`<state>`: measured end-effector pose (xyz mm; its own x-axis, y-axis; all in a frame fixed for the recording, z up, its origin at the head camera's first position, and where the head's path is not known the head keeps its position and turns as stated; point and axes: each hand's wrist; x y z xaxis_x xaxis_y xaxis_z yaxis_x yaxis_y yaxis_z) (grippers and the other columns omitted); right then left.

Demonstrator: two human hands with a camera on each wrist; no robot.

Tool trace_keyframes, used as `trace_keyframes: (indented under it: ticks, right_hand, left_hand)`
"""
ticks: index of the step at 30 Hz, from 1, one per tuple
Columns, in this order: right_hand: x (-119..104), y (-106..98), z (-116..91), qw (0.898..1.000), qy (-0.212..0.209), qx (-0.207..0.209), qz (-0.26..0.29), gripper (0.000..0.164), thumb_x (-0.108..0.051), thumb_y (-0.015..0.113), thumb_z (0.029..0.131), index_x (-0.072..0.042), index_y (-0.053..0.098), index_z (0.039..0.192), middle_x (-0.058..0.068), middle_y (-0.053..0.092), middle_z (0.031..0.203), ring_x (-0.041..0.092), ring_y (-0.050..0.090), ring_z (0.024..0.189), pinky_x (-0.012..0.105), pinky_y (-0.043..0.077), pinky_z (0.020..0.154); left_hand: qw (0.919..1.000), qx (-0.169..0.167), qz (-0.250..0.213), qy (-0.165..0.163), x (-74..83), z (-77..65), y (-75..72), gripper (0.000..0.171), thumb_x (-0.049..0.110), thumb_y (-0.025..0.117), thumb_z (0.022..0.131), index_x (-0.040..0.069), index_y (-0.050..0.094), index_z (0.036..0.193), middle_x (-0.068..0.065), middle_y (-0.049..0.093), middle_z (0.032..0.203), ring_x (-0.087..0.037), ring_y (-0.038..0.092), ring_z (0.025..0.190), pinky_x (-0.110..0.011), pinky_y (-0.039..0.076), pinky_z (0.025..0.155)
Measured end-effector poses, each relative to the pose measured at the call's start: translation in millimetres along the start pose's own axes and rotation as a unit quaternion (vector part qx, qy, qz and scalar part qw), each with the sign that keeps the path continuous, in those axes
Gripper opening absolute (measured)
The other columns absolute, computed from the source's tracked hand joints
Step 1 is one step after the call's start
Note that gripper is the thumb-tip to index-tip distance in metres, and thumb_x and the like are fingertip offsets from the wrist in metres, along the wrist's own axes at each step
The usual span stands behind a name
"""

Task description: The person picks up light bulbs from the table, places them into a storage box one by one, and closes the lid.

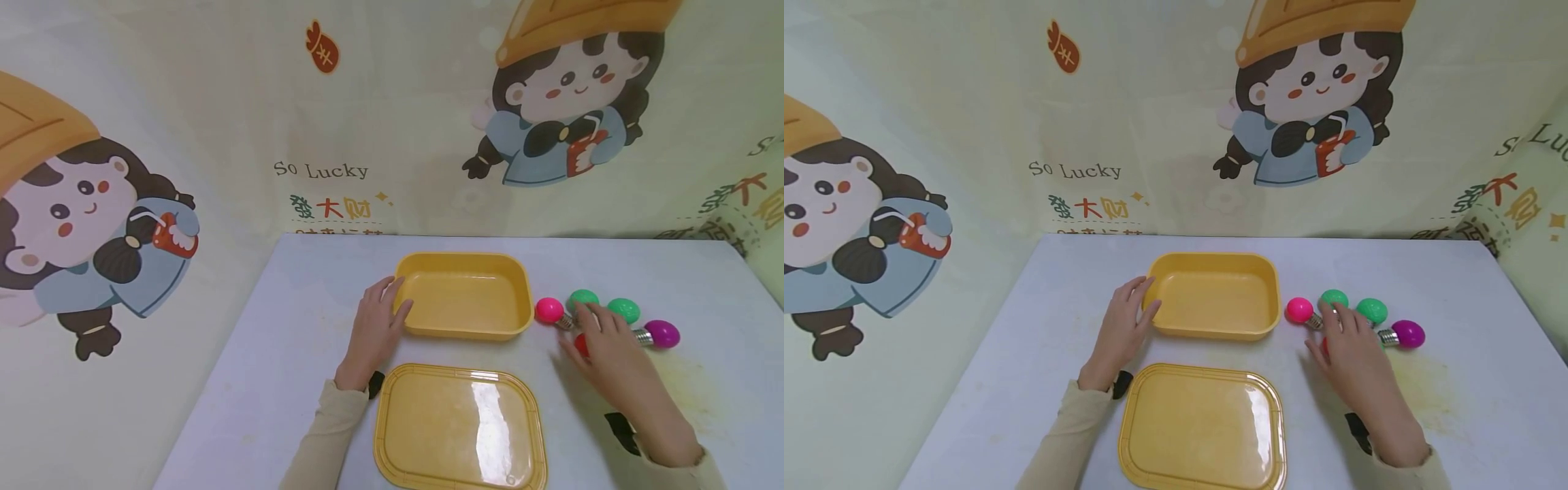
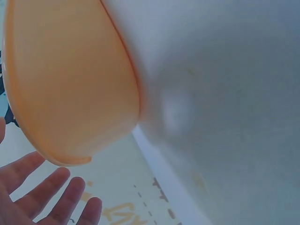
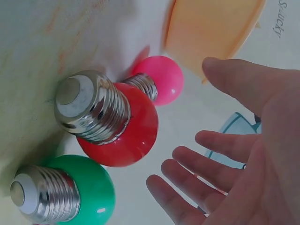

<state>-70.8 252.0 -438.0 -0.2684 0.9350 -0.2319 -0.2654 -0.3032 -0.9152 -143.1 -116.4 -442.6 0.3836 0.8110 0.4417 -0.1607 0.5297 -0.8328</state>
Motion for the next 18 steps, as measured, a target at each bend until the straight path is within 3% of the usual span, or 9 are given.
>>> trace_keyframes:
  ticks: [11, 18]
  right_hand:
    - [1, -3, -4, 1.000, 0.012, -0.012, -0.021, 0.067, -0.009, 0.084, 0.073, 0.010, 0.052, 0.129, 0.033, 0.052, 0.118, 0.051, 0.046, 0.110, 0.067, 0.048, 0.087]
    - [3, -1, -6, 0.997, 0.035, -0.056, -0.031, 0.070, -0.010, 0.089, 0.070, 0.010, 0.054, 0.128, 0.034, 0.053, 0.117, 0.051, 0.047, 0.110, 0.066, 0.049, 0.087]
  left_hand:
    - [0.9991, 0.022, -0.034, -0.013, -9.0, 6.0, 6.2, 0.051, 0.041, 0.048, 0.104, 0.011, 0.051, 0.144, -0.012, 0.052, 0.139, -0.030, 0.050, 0.125, -0.046, 0.044, 0.106]
    - [0.9945, 0.008, -0.087, -0.058, -14.1, 8.0, 11.9, 0.055, 0.046, 0.046, 0.104, 0.010, 0.048, 0.146, -0.010, 0.052, 0.137, -0.027, 0.049, 0.128, -0.045, 0.043, 0.108]
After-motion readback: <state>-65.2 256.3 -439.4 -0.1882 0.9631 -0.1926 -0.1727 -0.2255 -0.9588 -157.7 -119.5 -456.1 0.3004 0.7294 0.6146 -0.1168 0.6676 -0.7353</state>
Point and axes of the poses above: each hand's wrist, its own z-axis towards the middle knuckle, its own y-axis out of the palm, x = y × z
